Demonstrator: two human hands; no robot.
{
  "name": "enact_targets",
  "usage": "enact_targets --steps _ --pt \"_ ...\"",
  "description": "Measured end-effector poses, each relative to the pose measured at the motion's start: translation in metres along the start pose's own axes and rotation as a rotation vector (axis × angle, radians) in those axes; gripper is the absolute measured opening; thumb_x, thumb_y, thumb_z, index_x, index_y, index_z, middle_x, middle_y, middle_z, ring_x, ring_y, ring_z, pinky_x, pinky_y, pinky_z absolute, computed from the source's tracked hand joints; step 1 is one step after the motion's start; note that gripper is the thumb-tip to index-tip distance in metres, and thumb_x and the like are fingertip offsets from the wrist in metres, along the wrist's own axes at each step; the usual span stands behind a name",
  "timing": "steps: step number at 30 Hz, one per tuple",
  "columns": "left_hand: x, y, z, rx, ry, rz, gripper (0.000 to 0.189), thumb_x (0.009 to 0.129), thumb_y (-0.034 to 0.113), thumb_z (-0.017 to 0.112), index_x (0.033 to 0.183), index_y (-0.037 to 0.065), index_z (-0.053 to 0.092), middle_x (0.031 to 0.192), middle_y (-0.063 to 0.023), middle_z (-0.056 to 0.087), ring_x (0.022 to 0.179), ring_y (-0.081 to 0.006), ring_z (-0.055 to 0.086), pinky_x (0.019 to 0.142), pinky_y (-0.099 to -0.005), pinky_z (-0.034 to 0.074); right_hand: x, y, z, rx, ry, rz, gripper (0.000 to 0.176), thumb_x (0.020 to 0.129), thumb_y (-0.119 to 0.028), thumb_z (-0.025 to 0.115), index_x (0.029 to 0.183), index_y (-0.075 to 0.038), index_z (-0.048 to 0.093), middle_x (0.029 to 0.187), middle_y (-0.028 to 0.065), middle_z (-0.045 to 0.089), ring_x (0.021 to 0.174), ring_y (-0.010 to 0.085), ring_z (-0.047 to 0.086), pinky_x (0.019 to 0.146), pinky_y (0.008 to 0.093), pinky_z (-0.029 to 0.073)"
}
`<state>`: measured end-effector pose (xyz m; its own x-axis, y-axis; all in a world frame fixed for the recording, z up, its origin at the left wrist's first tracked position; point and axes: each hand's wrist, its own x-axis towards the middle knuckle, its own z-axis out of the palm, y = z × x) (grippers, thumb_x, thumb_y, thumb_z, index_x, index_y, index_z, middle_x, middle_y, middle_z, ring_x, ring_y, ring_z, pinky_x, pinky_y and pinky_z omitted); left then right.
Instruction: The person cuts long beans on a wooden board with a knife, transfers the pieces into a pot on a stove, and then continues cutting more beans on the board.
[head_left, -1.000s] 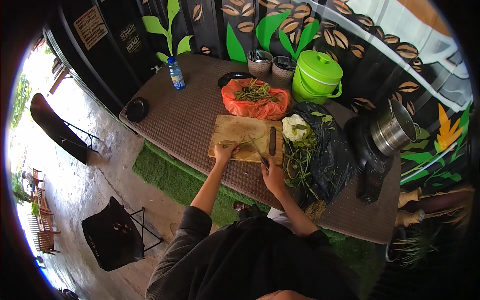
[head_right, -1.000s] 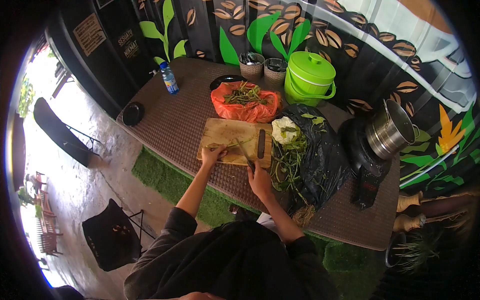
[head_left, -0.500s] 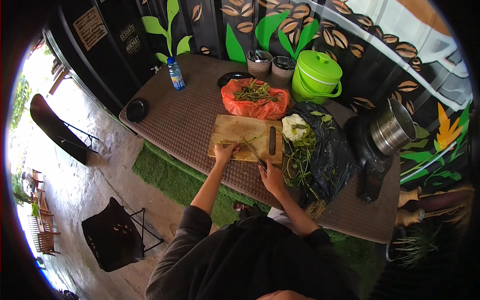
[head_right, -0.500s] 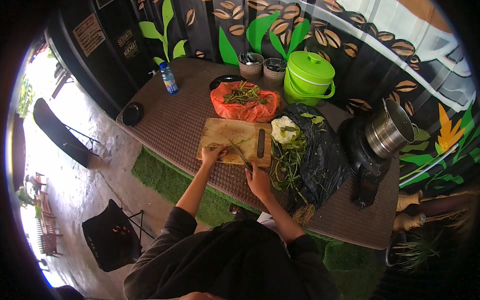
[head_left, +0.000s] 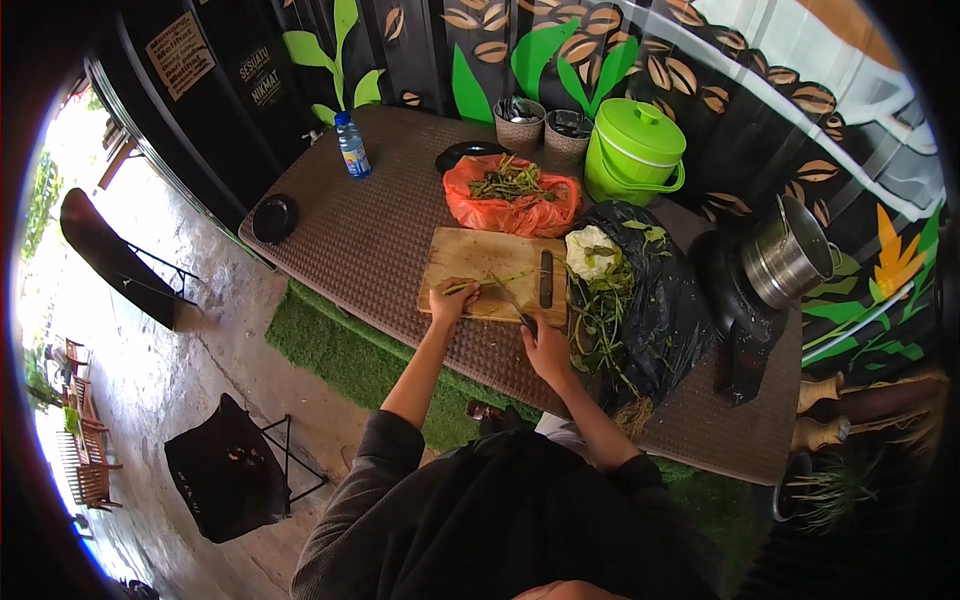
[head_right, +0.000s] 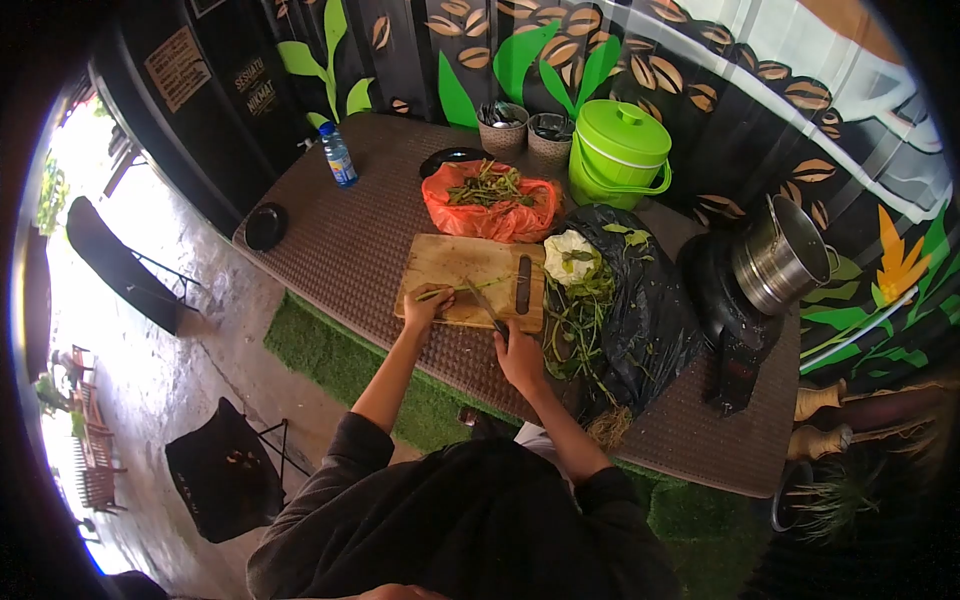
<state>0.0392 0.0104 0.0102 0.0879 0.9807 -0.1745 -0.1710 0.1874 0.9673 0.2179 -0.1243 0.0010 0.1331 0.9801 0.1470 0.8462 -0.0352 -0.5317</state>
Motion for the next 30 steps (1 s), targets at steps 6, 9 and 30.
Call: enact_targets --steps 6,9,30 --pt "0.001 0.000 -0.002 -0.045 -0.047 -0.039 0.011 0.081 0.001 0.069 0.090 -0.005 0.066 0.080 -0.0116 0.066 0.068 -0.0162 0.064 0.063 -0.0254 0.055 0.001 -0.010 -0.015 0.004 0.049 0.058 0.042 0.096 -0.028 0.050 0.120 0.007 0.051 0.051 0.0063 0.052 0.036 0.0171 0.045 0.034 0.0309 0.037" --pt "-0.002 0.004 0.000 -0.027 -0.034 -0.038 0.011 0.082 0.002 0.069 0.089 -0.005 0.066 0.080 -0.0112 0.066 0.068 -0.0157 0.064 0.063 -0.0254 0.055 -0.001 -0.016 -0.009 -0.013 0.016 -0.012 0.044 0.096 -0.027 0.049 0.122 0.009 0.049 0.051 0.0058 0.052 0.036 0.0165 0.045 0.033 0.0295 0.036" --pt "0.000 0.006 0.004 0.053 0.064 -0.051 0.021 0.080 0.011 0.073 0.081 -0.009 0.065 0.068 -0.0108 0.066 0.056 -0.0149 0.064 0.052 -0.0250 0.054 0.003 0.004 -0.001 -0.003 0.137 0.075 0.046 0.098 -0.031 0.045 0.122 0.009 0.048 0.050 0.0058 0.049 0.034 0.0165 0.042 0.033 0.0309 0.034"
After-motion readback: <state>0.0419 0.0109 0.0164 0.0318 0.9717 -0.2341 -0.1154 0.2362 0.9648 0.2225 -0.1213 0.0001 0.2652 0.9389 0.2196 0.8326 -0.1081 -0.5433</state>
